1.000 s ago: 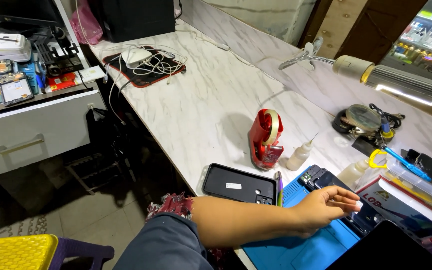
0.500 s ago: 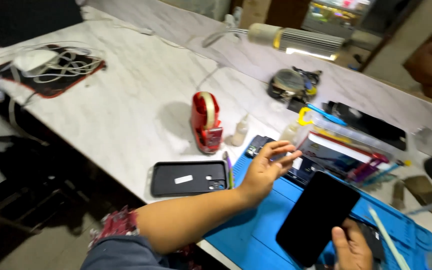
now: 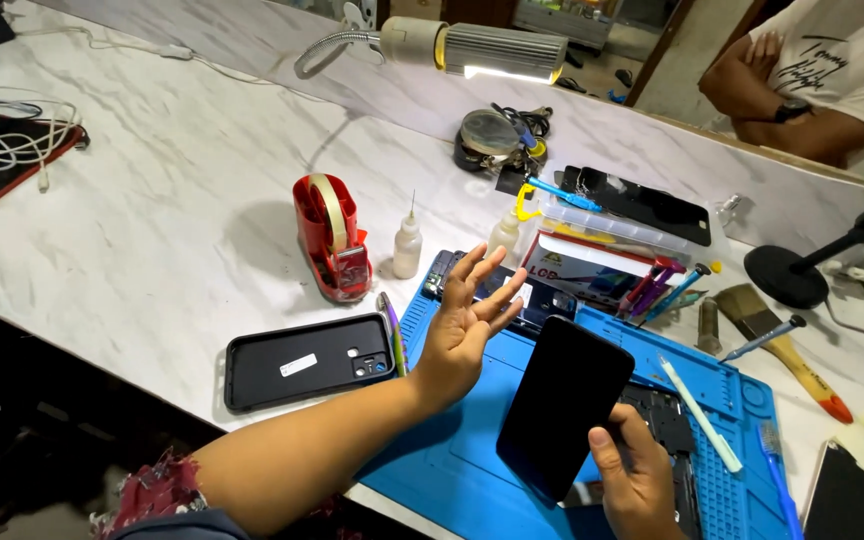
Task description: Disassembling and cleaning internal components of a smartphone on a repair mat.
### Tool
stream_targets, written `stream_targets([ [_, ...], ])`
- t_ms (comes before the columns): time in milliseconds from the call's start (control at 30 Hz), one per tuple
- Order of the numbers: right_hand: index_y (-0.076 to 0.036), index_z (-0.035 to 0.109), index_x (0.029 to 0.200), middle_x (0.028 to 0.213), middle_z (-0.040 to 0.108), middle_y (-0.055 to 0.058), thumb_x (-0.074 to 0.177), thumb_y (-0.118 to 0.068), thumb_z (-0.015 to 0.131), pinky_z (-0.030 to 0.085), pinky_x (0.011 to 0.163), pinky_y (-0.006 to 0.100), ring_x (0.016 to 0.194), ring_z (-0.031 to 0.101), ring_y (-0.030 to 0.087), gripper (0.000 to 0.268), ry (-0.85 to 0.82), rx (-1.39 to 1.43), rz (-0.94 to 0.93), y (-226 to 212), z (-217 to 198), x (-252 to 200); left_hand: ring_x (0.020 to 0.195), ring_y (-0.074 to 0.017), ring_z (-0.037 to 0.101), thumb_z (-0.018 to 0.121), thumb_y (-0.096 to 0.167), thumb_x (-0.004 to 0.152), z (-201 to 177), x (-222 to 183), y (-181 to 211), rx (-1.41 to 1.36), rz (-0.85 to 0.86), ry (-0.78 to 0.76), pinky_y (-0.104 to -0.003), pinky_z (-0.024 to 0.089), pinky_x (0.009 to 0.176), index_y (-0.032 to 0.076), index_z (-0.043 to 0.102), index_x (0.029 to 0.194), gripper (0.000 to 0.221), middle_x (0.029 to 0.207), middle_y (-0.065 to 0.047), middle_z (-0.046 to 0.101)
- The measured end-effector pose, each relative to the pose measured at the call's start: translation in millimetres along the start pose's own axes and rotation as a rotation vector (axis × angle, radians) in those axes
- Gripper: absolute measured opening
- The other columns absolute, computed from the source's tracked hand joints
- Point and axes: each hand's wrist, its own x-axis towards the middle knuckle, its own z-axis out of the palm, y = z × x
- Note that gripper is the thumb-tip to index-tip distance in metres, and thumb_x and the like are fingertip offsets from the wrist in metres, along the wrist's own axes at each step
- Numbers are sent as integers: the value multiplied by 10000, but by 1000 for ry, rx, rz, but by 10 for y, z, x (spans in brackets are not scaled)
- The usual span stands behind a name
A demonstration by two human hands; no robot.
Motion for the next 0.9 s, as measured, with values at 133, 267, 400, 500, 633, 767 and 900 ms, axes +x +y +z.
stream_targets([
  [133, -81, 675, 979, 731, 609, 20, 992, -271, 546, 481, 624, 291, 672, 576, 148, 230, -31, 12, -76, 2, -16, -6, 1478, -482, 419, 229, -208, 892, 34, -13, 42, 44, 24, -52, -525, 407, 1213, 166, 164, 1597, 801, 1662, -255, 238],
  [267, -82, 672, 1061, 807, 667, 10, 988, -277, 547, 518, 673, 286, 728, 639, 140, 243, -37, -5, -140, -7, -33, -2, 1484, -487, 430, 292, -174, 968, 24, -27, 30, 106, 101, -109, -499, 426, 1224, 184, 141, 1615, 755, 1684, -259, 219],
  [400, -68, 653, 1106, 839, 692, 12, 997, -253, 541, 536, 676, 259, 735, 665, 122, 242, -71, 20, -197, -61, -62, 4, 1332, -332, 649, 492, -35, 1074, 38, 2, 80, 410, 228, -105, -424, 530, 1163, 122, 221, 1588, 601, 1544, -275, 490],
  [500, -80, 654, 1129, 871, 725, 4, 996, -275, 541, 551, 697, 263, 765, 703, 125, 262, -73, 3, -207, -89, -69, -13, 868, -211, 788, 625, 66, 1037, 43, 11, 160, 438, 108, -79, -289, 637, 860, 91, 581, 1270, 239, 955, -85, 726],
  [633, -71, 656, 1133, 783, 684, -10, 986, -297, 558, 497, 618, 252, 670, 640, 103, 286, -56, 17, -195, -82, -65, -32, 1073, -179, 711, 696, 252, 968, 69, -48, 119, 478, -19, -169, -320, 556, 994, 112, 595, 1272, 350, 1132, -79, 698],
  [767, -94, 655, 1166, 804, 702, -13, 967, -399, 558, 505, 597, 263, 666, 649, 102, 377, -74, -39, -152, -52, -60, -16, 1187, -209, 622, 685, 454, 881, 69, -81, 9, 465, -348, -362, -374, 487, 1060, 142, 504, 1405, 636, 1351, -50, 584],
  [900, -104, 664, 1157, 750, 626, -15, 992, -455, 477, 441, 614, 293, 648, 538, 114, 430, -70, -12, -92, -17, -64, 1, 1044, -142, 663, 708, 324, 892, 20, -98, -76, 287, -511, -320, -302, 549, 925, 166, 507, 1385, 557, 1309, -77, 607],
])
